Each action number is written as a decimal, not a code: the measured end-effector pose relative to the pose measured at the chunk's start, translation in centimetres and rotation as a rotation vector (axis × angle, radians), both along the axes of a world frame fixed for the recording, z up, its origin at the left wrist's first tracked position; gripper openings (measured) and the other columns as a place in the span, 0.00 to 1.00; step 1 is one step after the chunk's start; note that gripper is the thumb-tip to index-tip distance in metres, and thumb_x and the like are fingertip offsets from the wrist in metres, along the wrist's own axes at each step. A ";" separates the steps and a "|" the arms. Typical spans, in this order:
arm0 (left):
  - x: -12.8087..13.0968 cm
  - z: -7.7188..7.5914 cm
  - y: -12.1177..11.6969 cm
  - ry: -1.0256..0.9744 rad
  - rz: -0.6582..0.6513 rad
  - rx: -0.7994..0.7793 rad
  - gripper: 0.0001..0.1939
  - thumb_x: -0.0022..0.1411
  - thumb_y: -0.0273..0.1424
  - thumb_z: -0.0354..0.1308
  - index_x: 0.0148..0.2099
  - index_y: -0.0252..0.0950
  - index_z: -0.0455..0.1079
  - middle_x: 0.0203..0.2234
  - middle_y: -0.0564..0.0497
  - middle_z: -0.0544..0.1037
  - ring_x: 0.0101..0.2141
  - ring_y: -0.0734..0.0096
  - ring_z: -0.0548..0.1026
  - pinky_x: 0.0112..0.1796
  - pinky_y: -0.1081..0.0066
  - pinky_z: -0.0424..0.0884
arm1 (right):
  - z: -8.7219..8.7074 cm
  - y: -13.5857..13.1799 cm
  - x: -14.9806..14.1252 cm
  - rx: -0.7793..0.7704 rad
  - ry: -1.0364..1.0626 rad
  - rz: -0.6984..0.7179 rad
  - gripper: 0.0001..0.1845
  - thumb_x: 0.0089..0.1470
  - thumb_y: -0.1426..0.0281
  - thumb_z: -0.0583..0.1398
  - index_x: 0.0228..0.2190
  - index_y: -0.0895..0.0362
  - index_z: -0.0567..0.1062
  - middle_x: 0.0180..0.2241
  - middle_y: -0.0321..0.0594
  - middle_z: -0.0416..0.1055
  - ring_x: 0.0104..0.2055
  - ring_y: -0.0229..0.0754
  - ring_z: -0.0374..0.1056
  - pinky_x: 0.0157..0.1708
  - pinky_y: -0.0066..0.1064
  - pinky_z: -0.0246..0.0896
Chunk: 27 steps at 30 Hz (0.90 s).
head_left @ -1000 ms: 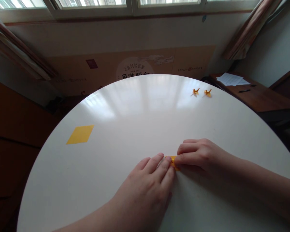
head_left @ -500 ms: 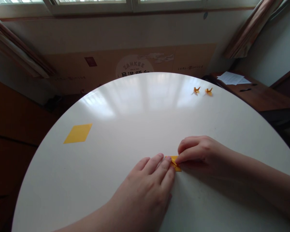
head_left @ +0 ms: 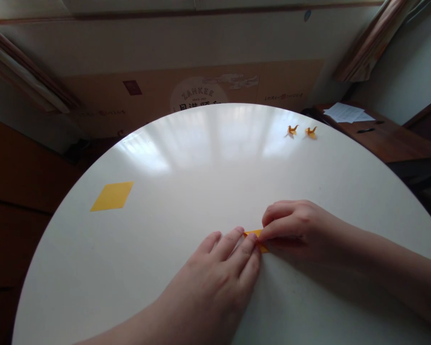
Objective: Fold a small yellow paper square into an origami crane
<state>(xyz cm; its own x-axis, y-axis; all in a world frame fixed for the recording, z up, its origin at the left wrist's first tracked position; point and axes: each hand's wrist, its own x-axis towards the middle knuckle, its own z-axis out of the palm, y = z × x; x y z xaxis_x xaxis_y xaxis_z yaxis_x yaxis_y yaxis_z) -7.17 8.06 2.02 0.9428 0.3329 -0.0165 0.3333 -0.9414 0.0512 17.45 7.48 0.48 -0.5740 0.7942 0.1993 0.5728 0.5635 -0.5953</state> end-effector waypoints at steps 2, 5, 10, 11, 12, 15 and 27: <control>0.0 0.1 0.0 -0.004 0.001 -0.006 0.24 0.71 0.30 0.44 0.66 0.30 0.62 0.64 0.41 0.66 0.61 0.48 0.64 0.55 0.52 0.64 | 0.0 0.0 0.0 -0.007 -0.003 -0.005 0.08 0.61 0.72 0.61 0.38 0.53 0.82 0.35 0.40 0.77 0.34 0.38 0.73 0.35 0.26 0.66; 0.0 0.2 -0.1 -0.012 0.008 -0.024 0.24 0.70 0.29 0.46 0.66 0.31 0.61 0.64 0.41 0.66 0.61 0.49 0.64 0.56 0.52 0.64 | 0.0 0.0 0.0 -0.009 -0.009 -0.011 0.08 0.60 0.73 0.61 0.36 0.54 0.82 0.35 0.40 0.77 0.34 0.38 0.73 0.36 0.26 0.65; 0.2 0.5 -0.1 -0.021 0.036 -0.041 0.22 0.70 0.28 0.48 0.64 0.34 0.64 0.61 0.42 0.69 0.59 0.52 0.66 0.56 0.55 0.64 | 0.1 0.0 -0.1 -0.007 -0.023 -0.015 0.07 0.59 0.73 0.62 0.34 0.54 0.82 0.34 0.39 0.77 0.33 0.38 0.72 0.35 0.26 0.65; 0.2 0.6 0.0 -0.021 0.043 -0.047 0.21 0.70 0.28 0.48 0.63 0.34 0.64 0.60 0.42 0.70 0.58 0.52 0.67 0.56 0.55 0.65 | 0.2 0.0 -0.1 -0.007 -0.025 -0.014 0.07 0.58 0.74 0.62 0.34 0.53 0.81 0.34 0.39 0.77 0.33 0.38 0.72 0.35 0.26 0.64; 0.3 0.6 0.0 -0.022 0.050 -0.055 0.21 0.70 0.28 0.49 0.62 0.35 0.65 0.59 0.42 0.71 0.57 0.53 0.68 0.55 0.56 0.65 | 0.2 0.0 -0.1 -0.006 -0.028 -0.013 0.07 0.58 0.74 0.62 0.34 0.53 0.81 0.34 0.39 0.77 0.33 0.38 0.71 0.35 0.26 0.64; 0.3 0.9 0.1 -0.043 0.079 -0.072 0.19 0.70 0.29 0.50 0.61 0.37 0.65 0.54 0.42 0.74 0.53 0.55 0.70 0.53 0.57 0.67 | 0.2 0.0 -0.1 0.000 -0.037 -0.010 0.07 0.58 0.74 0.62 0.33 0.53 0.81 0.34 0.38 0.76 0.33 0.37 0.71 0.34 0.26 0.63; 0.4 1.2 0.1 -0.006 0.112 -0.091 0.18 0.70 0.29 0.50 0.59 0.37 0.66 0.49 0.43 0.74 0.50 0.54 0.70 0.50 0.55 0.69 | 0.4 0.0 -0.1 0.016 -0.045 0.022 0.08 0.60 0.73 0.60 0.39 0.54 0.79 0.35 0.40 0.76 0.34 0.38 0.71 0.34 0.27 0.62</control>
